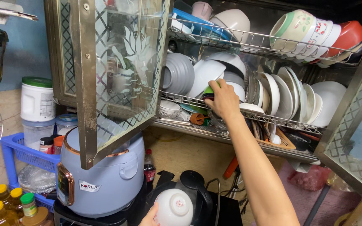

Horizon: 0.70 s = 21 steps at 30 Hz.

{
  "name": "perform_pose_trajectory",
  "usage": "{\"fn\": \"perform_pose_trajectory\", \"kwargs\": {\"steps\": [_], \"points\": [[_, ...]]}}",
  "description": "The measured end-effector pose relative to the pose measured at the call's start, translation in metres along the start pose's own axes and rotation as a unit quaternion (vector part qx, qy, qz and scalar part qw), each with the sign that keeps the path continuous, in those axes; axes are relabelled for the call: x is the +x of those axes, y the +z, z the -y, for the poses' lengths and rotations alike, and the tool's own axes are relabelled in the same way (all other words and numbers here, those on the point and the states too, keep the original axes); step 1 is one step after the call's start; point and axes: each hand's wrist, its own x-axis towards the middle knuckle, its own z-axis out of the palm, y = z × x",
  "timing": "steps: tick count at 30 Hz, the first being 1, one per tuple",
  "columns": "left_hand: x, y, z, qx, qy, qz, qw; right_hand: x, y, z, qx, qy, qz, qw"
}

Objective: The person picks up bowls and cups from a blue basket on the floor and places them into a wall-mounted dish rack. The person handles the items one at a time, arranging them on the metal shelves inside the cabinet.

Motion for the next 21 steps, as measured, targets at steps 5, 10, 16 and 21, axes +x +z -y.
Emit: {"fn": "perform_pose_trajectory", "kwargs": {"steps": [5,10,16,21], "points": [[-0.007,0.003,-0.005,0.012,0.006,-0.006,1.0,0.003,-0.003,0.004,-0.01,0.023,0.045,0.999],[-0.015,-0.004,-0.006,0.018,0.006,-0.02,1.0,-0.004,0.018,0.005,0.008,0.015,0.004,1.0],[-0.02,-0.01,-0.007,0.033,0.007,-0.032,0.999,-0.004,0.027,-0.002,0.038,0.016,0.023,0.999],[-0.03,-0.013,-0.014,0.044,0.02,-0.047,0.998,0.001,0.01,-0.006,0.035,0.011,0.08,0.996]]}}
